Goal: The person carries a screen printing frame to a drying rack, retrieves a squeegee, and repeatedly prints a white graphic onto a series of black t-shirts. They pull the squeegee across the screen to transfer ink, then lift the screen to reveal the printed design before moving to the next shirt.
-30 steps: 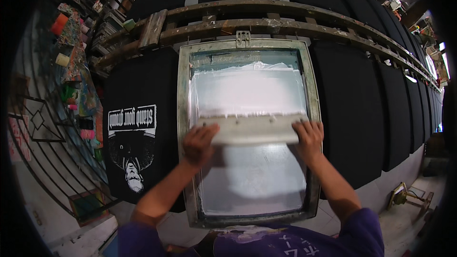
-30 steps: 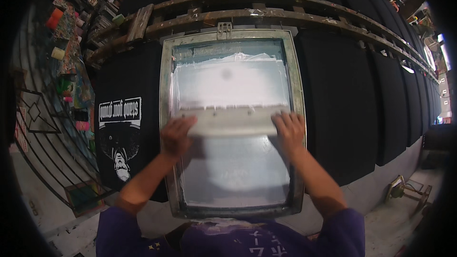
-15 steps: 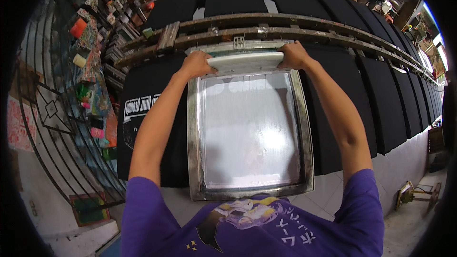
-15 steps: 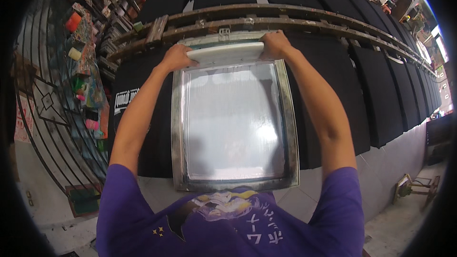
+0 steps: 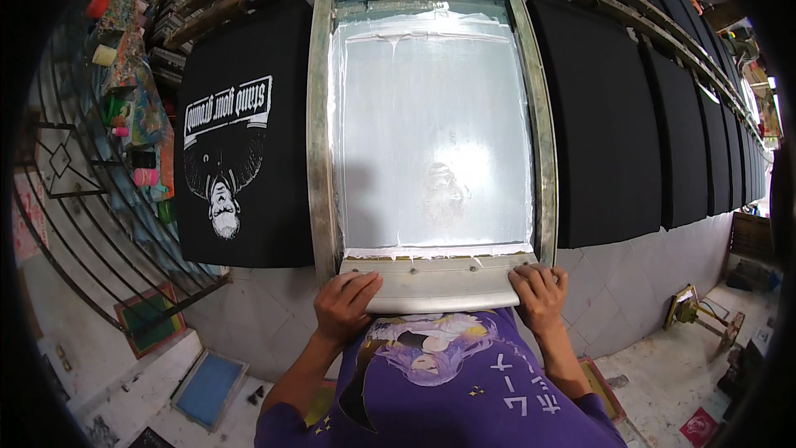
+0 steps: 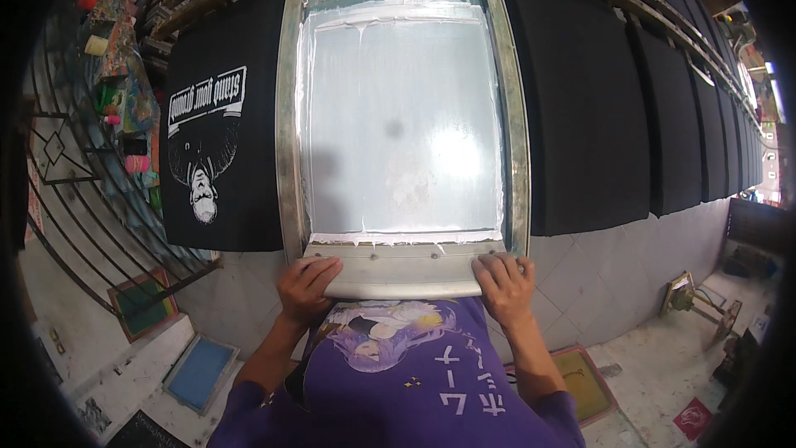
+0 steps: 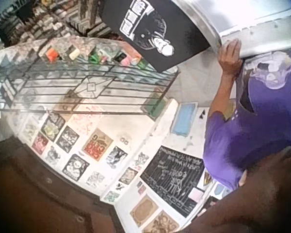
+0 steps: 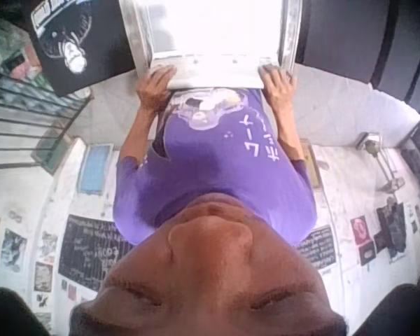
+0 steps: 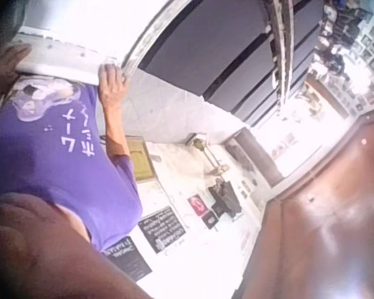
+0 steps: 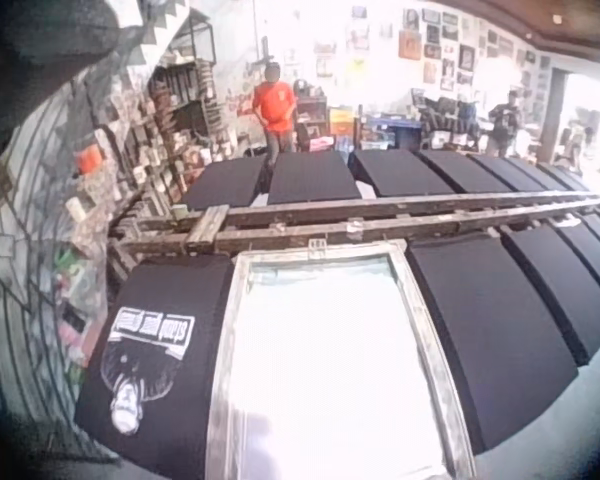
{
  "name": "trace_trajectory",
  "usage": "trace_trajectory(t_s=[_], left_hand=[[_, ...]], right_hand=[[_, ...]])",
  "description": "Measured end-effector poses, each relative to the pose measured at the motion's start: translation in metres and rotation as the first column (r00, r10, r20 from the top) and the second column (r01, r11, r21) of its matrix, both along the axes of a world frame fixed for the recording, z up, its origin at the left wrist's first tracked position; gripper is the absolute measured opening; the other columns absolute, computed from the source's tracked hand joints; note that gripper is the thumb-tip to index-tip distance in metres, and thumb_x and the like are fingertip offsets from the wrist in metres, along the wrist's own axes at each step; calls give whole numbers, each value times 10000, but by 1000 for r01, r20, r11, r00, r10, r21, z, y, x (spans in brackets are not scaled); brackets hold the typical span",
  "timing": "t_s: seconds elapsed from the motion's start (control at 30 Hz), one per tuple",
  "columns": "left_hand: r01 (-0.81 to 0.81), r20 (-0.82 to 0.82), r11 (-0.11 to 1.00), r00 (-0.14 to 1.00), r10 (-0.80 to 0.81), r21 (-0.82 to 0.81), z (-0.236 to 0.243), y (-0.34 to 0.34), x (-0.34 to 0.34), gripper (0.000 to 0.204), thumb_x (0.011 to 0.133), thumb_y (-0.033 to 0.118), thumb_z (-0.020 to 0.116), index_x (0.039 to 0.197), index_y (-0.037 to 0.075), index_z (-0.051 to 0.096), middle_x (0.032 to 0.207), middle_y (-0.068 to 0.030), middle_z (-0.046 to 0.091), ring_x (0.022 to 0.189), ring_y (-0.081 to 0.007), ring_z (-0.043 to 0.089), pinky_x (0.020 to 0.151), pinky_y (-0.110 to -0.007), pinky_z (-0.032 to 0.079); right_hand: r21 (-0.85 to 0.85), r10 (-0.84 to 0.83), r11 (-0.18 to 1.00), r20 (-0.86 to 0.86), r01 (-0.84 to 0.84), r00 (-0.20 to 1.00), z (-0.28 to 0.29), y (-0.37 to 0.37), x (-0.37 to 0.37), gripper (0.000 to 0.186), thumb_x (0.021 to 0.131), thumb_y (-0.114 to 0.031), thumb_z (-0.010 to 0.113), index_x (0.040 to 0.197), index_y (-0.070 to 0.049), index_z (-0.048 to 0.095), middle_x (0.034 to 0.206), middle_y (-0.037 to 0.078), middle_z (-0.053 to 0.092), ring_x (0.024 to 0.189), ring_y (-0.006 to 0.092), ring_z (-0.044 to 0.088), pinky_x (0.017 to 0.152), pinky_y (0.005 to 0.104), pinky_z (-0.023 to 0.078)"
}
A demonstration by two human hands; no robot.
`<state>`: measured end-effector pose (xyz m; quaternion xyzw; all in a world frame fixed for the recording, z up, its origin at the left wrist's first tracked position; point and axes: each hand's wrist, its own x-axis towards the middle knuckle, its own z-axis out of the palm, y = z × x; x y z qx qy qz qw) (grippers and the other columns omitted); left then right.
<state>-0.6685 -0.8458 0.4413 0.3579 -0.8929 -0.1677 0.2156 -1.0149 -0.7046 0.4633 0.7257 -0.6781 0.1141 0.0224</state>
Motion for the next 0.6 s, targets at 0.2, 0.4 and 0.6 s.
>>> trace_trajectory(t_s=[0.2, 0.4, 0.6], left_hand=[[-37, 1, 998, 999, 37, -55, -31, 26, 9, 414, 698, 111, 692, 1098, 146, 793, 1148, 17, 759, 941, -201, 689, 795, -347, 591], [-41, -9, 990, 999, 40, -139, -48, -36, -15, 418, 713, 92, 695, 1113, 171, 785, 1065, 36, 780, 884, -244, 703, 778, -355, 601], [1, 113, 994, 994, -14, 114, 24, -115, -51, 267, 713, 57, 732, 960, 150, 767, 899, -32, 767, 830, -279, 722, 731, -391, 584]], right_hand=[[-61, -51, 997, 48, 53, 998, -34, 22, 7, 232, 866, -127, 632, 1068, -123, 746, 1042, 5, 733, 898, 167, 659, 846, 366, 426], [-148, -54, 987, 72, 64, 996, -51, -39, -17, 287, 759, -161, 711, 1037, -94, 735, 1012, 51, 712, 872, 242, 644, 816, 407, 469], [84, 25, 996, 72, -31, 997, 4, -102, -57, 287, 628, -17, 761, 891, -120, 710, 896, 55, 647, 885, 273, 626, 896, 432, 416]])
